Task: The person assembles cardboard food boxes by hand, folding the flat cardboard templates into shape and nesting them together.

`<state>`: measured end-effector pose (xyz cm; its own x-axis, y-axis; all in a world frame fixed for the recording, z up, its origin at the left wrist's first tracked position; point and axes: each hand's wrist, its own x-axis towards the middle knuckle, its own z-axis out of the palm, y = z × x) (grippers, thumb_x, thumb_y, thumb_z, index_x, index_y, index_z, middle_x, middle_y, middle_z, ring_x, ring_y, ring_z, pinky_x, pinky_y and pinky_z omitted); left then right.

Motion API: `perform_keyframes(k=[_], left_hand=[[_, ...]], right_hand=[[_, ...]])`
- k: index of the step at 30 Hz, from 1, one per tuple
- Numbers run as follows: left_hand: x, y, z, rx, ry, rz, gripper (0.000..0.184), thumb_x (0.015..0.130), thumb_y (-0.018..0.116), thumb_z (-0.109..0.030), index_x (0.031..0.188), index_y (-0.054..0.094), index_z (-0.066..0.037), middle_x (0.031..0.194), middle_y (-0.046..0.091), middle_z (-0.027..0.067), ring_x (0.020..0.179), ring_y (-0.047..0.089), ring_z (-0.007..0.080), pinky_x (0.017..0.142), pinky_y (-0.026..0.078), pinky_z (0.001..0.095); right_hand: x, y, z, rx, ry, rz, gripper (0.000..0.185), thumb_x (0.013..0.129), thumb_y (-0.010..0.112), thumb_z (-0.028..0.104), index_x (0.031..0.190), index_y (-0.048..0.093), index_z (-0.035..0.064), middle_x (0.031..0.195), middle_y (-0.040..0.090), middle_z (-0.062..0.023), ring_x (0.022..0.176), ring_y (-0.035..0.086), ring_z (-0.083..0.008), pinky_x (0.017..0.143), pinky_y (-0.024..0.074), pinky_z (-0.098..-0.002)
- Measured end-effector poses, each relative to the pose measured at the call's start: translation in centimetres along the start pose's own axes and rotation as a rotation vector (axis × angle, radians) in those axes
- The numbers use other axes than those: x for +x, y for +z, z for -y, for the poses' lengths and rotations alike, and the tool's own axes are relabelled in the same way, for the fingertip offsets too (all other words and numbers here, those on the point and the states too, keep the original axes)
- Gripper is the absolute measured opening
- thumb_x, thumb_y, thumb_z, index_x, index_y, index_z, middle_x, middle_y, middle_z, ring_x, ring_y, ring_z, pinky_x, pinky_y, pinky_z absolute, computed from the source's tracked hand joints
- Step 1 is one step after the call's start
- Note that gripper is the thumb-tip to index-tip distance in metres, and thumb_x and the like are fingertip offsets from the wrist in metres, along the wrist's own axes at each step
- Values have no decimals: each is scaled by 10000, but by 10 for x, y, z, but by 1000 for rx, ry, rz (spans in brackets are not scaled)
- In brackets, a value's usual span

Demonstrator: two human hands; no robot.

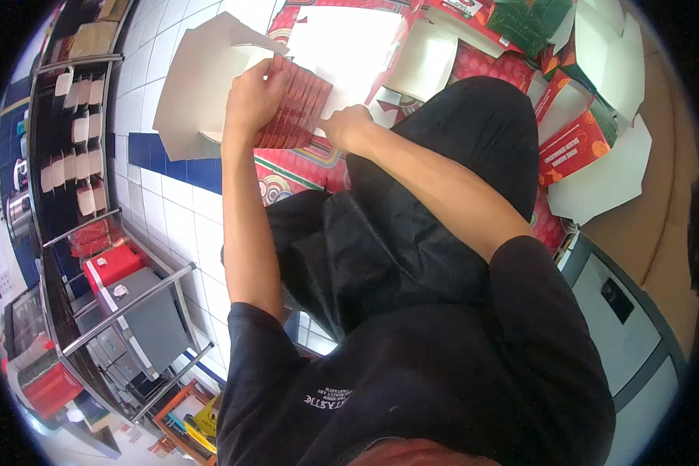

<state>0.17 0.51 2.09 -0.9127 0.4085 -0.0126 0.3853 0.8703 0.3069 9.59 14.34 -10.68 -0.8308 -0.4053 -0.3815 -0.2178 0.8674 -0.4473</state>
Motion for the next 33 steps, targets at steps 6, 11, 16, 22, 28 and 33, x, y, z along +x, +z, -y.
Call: perform_keyframes(k=[6,11,16,22,28,33], left_hand=[[-6,-12,-3,-81,40,92,381,1037,680,-263,1276,743,27,1099,794,296,1069,785,452,932,596,481],[-5,-16,0,-62,31,126,392,1026,663,-259,1292,748,16,1131,790,309,1110,774,476,965,599,496],[-5,-14,2,-81,51,108,391,1030,656,-254,1298,747,16,1138,792,303,1110,775,473,968,599,495],[-6,-15,0,-107,30,122,382,1033,653,-247,1296,745,16,1139,792,304,1110,775,473,959,596,495],[-5,-13,5,-94,29,123,377,1037,655,-249,1291,744,16,1140,793,301,1117,777,465,962,594,489],[-7,-13,1,-117,26,133,384,1041,657,-255,1296,742,19,1156,792,300,1131,774,462,969,591,487]], right_hand=[[4,4,1,18,7,-2,634,1068,591,205,1686,468,276,1302,800,-112,1072,819,-343,742,680,-569],[5,5,-2,-19,-23,5,640,1078,571,218,1701,439,274,1310,796,-120,1056,820,-353,736,679,-567],[9,10,-2,-19,-4,12,625,1047,622,202,1657,504,257,1301,804,-117,1050,822,-347,683,670,-579],[18,18,-5,-35,26,39,565,1008,676,191,1567,601,222,1258,820,-109,1018,826,-335,641,663,-576],[20,20,-5,-8,41,-2,513,997,692,193,1508,656,222,1280,814,-110,1040,822,-333,644,666,-569],[16,10,-3,-58,69,68,727,1046,598,172,1729,407,333,1190,835,-112,1028,828,-309,807,646,-471]])
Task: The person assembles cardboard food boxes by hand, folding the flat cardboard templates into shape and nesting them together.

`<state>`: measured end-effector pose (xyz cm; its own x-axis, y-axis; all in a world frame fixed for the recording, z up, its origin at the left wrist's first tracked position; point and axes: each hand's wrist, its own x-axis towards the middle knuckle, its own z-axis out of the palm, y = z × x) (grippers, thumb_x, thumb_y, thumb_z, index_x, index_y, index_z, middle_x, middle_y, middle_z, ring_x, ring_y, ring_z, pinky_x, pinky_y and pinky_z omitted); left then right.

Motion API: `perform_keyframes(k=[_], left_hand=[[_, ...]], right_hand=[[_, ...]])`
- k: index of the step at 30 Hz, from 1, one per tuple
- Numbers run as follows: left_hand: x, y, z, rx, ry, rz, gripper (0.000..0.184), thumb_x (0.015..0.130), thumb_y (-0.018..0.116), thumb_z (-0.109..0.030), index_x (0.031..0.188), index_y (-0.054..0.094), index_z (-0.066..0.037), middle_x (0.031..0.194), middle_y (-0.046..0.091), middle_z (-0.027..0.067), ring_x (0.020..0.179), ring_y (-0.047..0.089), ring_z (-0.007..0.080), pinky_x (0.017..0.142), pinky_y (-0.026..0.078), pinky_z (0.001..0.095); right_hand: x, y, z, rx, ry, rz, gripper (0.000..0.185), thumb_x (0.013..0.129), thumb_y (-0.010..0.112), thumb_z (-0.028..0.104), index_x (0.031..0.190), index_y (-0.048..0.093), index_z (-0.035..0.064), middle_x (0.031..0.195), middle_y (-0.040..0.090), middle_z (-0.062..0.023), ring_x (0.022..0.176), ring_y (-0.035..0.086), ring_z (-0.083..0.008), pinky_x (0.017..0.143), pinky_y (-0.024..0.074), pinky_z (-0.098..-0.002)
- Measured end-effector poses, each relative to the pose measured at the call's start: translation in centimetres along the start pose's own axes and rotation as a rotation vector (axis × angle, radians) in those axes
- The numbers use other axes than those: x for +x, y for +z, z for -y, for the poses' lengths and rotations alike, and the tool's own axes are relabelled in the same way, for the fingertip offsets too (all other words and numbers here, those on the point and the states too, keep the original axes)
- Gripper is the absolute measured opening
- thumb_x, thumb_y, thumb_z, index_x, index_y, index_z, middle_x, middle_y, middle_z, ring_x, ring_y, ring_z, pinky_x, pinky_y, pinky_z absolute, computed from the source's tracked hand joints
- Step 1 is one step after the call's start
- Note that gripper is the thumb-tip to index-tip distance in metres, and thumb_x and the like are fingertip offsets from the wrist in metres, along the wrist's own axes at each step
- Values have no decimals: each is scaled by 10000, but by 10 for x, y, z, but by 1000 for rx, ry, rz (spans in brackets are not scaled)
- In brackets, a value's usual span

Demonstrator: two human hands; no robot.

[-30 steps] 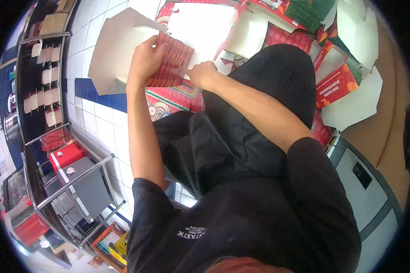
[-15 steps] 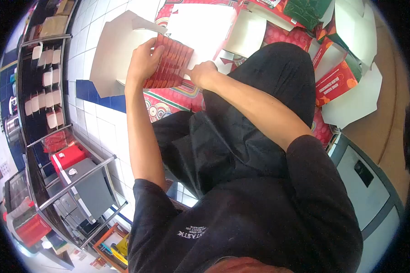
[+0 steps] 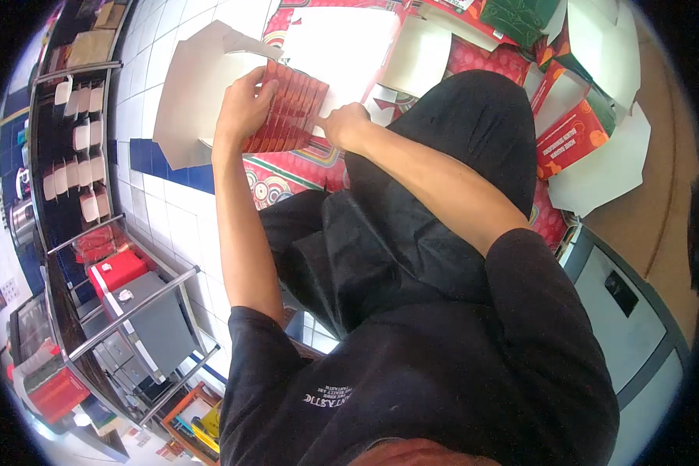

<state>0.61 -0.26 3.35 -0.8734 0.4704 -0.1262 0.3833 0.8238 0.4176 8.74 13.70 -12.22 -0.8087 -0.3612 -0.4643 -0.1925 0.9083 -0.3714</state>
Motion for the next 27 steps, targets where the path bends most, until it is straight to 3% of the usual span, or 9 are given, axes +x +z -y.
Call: perform_keyframes(k=[2,12,17,27], left_hand=[[0,-1,-1,-2,-3,-8,386,1042,657,-257,1298,741,20,1162,792,299,1134,773,462,972,591,487],[0,0,1,22,-12,-6,415,1043,654,-267,1331,732,20,1181,791,298,1145,771,461,987,589,487],[-2,0,-1,17,-22,-7,428,1040,653,-268,1344,730,24,1187,789,304,1141,774,460,986,591,483],[-1,1,3,-4,1,-13,430,1041,653,-261,1352,726,27,1168,796,294,1133,784,444,969,599,477]], right_hand=[[6,4,-1,11,-38,-30,552,1034,646,203,1581,578,221,1263,814,-112,1057,821,-340,706,674,-571],[-20,-16,-1,65,-53,-69,571,1073,583,215,1639,516,249,1256,811,-121,1065,819,-351,759,673,-552],[-39,-30,-1,107,-99,-141,592,1079,551,212,1666,499,266,1235,817,-115,1084,817,-323,828,650,-485],[-47,-41,2,106,-93,-146,641,1067,545,181,1697,468,275,1229,823,-90,1060,820,-309,824,641,-472]])
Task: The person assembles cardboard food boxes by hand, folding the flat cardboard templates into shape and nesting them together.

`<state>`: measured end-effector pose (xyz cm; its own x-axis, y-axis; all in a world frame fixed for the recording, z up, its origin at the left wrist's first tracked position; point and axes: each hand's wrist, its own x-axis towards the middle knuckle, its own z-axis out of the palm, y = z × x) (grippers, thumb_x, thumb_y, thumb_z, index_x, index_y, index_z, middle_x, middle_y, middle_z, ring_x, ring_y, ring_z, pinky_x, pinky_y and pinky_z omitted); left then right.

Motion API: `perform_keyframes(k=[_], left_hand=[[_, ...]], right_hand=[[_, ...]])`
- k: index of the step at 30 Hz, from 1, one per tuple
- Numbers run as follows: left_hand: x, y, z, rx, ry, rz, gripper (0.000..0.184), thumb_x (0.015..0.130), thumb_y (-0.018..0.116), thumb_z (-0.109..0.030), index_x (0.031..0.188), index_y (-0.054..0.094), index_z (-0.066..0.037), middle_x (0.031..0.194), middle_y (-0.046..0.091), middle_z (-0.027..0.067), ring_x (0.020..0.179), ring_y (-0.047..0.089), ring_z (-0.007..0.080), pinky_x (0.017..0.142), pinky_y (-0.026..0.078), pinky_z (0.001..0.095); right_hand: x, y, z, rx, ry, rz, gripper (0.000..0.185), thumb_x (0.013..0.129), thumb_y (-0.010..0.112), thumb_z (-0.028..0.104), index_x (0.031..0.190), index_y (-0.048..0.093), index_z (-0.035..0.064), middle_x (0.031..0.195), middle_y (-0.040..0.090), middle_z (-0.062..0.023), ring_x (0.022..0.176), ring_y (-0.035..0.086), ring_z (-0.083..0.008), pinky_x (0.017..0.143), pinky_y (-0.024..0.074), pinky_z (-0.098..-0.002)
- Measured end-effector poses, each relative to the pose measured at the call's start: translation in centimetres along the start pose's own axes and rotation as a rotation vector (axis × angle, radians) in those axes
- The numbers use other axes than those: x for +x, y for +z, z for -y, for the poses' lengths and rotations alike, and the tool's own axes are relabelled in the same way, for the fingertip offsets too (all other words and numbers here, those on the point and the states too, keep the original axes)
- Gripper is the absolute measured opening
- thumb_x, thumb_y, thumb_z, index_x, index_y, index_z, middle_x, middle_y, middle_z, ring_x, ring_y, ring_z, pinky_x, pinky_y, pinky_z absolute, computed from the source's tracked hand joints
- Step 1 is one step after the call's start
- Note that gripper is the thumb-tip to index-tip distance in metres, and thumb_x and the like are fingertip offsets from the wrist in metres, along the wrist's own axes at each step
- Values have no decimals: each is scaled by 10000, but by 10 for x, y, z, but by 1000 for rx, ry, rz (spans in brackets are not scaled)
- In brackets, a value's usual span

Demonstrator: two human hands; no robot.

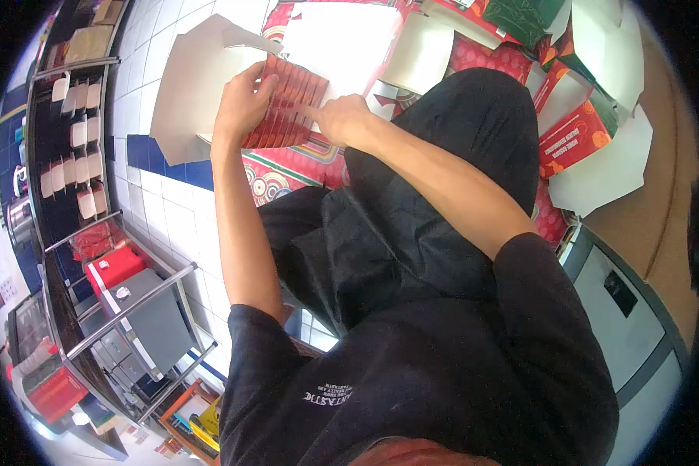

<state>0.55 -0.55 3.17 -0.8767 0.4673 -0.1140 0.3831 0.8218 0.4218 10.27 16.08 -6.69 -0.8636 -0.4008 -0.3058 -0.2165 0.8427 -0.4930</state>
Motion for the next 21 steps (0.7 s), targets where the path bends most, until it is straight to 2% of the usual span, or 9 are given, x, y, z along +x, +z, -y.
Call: perform_keyframes(k=[6,17,21], left_hand=[[-1,3,-1,-30,8,-2,422,1047,650,-258,1349,727,26,1172,795,288,1134,785,435,964,600,474],[-3,-1,-4,-51,-7,-1,395,1051,659,-254,1331,738,14,1174,800,270,1136,789,419,957,600,464],[-2,-2,-6,-59,-41,26,422,1080,644,-303,1336,739,18,1167,805,266,1109,795,406,945,598,454]], right_hand=[[-4,-4,0,1,-1,-16,660,1059,539,164,1704,467,286,1203,831,-79,1048,819,-290,804,627,-448],[-8,-9,1,31,-57,-144,690,1003,623,162,1674,506,272,1140,836,-63,1022,819,-282,796,621,-428],[-7,-11,3,15,-48,-124,709,985,643,147,1670,510,270,1115,839,-73,1007,818,-281,803,620,-420]])
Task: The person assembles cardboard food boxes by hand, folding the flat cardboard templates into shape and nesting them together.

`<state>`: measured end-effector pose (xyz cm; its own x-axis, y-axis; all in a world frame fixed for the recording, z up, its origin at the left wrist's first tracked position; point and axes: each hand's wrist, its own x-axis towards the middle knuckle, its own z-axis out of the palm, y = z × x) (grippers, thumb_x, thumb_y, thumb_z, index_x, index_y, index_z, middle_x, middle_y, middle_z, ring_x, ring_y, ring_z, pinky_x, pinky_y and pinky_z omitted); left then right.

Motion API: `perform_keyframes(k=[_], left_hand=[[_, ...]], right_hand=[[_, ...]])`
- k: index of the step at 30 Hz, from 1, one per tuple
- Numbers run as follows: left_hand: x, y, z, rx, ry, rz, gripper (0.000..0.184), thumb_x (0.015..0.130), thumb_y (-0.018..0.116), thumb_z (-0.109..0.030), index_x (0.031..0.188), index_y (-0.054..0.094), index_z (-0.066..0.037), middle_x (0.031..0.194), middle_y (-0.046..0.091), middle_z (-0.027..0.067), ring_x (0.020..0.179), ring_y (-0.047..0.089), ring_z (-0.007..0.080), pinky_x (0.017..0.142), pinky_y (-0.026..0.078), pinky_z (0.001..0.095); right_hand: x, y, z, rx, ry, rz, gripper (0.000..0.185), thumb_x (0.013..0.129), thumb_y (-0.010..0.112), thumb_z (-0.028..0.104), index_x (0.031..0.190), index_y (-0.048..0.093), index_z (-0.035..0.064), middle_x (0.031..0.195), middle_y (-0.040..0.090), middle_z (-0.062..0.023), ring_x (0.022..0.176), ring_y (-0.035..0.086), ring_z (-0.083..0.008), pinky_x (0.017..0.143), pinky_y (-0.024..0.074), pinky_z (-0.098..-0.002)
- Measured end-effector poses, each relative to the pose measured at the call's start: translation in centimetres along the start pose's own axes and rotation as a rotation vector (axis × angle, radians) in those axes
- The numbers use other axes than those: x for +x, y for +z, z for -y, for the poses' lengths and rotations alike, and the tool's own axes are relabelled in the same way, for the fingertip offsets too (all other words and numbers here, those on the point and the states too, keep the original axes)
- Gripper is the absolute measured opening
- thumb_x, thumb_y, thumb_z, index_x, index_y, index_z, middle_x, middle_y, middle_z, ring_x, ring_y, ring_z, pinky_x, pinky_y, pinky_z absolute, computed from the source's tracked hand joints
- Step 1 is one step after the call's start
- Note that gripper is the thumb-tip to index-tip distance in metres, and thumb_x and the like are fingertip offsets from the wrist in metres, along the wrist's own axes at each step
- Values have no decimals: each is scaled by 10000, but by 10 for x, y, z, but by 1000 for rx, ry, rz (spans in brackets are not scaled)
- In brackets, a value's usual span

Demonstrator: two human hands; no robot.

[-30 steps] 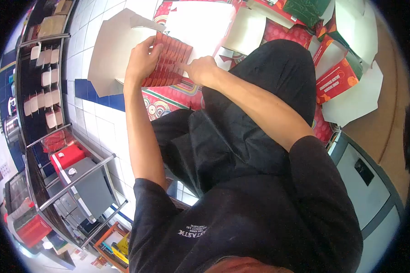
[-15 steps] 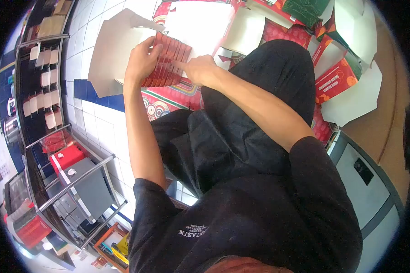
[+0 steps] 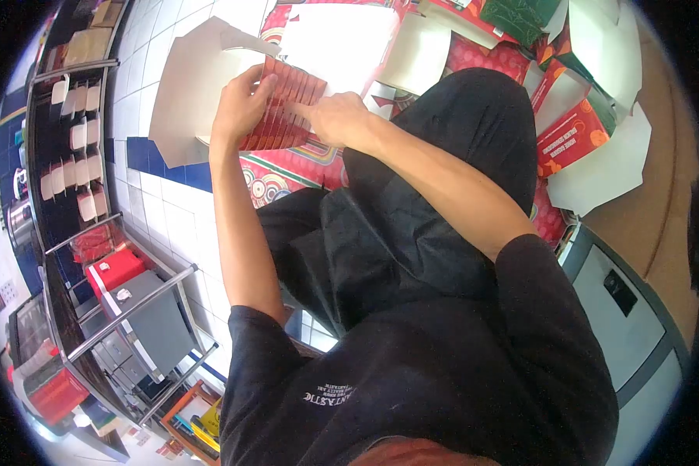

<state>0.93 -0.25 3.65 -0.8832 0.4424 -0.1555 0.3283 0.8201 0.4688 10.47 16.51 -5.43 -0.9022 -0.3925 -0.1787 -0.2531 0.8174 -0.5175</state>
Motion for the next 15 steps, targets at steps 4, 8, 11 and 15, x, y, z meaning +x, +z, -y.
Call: perform_keyframes(k=[4,8,11,15], left_hand=[[2,0,3,-55,-52,8,502,1131,580,-414,1333,753,11,1172,806,264,1099,789,380,973,579,438],[-1,0,3,-78,-53,-34,535,1149,541,-448,1346,758,-1,1177,810,253,1113,779,344,1002,562,420],[-1,0,4,-170,-91,-39,516,1182,532,-410,1374,728,27,1165,796,139,1070,704,188,990,537,349],[-1,-4,4,-185,-136,-16,562,1176,517,-444,1398,722,30,1183,800,183,1121,727,236,1028,537,366]], right_hand=[[-3,-6,2,57,-3,-68,720,969,654,132,1663,519,271,1064,841,-93,996,819,-285,813,615,-424],[3,2,0,60,-38,-151,711,971,639,126,1656,525,275,1039,840,-109,972,822,-298,811,613,-435],[-1,-1,-1,80,-40,-162,677,980,621,126,1634,546,282,1039,838,-122,959,822,-313,816,621,-445],[-5,-10,0,136,-26,-209,656,975,627,122,1607,570,285,1033,836,-129,958,820,-331,808,631,-457]])
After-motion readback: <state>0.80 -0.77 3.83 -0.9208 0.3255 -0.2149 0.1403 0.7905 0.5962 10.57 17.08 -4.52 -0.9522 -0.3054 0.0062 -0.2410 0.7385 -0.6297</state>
